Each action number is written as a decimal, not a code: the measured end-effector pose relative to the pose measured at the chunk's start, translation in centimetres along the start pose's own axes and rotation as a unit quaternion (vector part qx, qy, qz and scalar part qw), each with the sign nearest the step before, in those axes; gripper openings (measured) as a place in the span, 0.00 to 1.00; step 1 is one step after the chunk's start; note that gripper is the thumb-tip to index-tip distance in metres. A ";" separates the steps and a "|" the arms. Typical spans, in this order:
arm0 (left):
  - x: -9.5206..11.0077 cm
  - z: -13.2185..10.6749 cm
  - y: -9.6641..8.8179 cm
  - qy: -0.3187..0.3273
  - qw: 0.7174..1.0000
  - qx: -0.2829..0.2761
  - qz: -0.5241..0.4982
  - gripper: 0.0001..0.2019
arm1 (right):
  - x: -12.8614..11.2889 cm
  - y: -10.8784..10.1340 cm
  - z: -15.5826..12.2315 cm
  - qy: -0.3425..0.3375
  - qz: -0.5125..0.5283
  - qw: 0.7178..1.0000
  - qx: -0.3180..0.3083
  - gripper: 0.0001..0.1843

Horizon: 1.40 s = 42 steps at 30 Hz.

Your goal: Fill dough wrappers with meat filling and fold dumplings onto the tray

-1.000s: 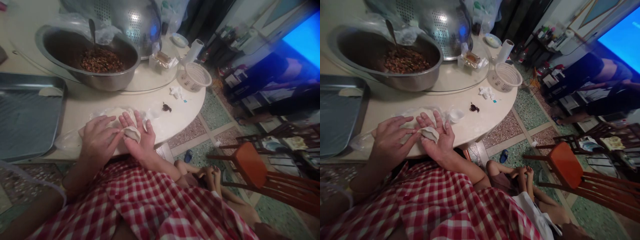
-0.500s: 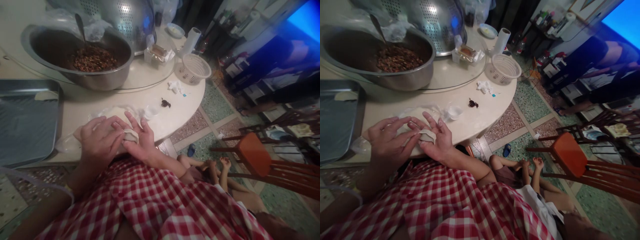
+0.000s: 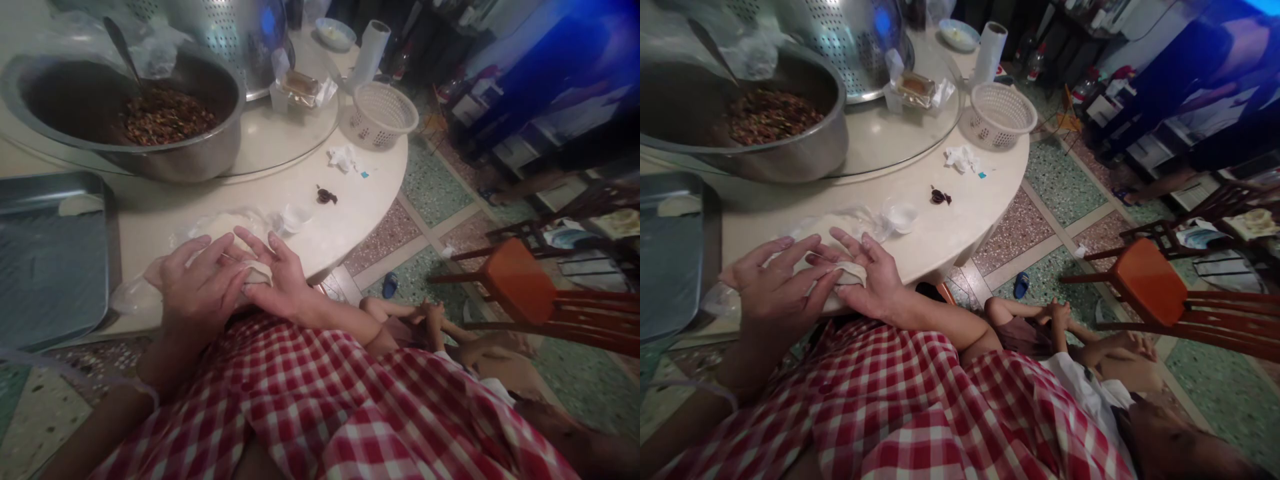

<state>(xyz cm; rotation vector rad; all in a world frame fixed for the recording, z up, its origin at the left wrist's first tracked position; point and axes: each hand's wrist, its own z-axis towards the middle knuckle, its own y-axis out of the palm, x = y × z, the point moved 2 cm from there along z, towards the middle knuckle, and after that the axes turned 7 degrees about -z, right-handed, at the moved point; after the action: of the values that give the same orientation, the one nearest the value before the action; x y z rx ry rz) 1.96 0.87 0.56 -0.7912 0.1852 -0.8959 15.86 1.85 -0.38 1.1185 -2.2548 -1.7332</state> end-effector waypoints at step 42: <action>-0.9 0.6 1.4 0.020 0.970 -0.169 -0.171 0.10 | 0.2 -1.5 -0.3 0.106 0.027 0.992 -0.057 0.29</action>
<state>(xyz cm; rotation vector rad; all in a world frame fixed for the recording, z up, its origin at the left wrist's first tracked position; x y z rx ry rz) 2.59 2.41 -0.11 -1.1458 0.2456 -1.2267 16.57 1.39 -1.61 1.1459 -2.0159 -1.6148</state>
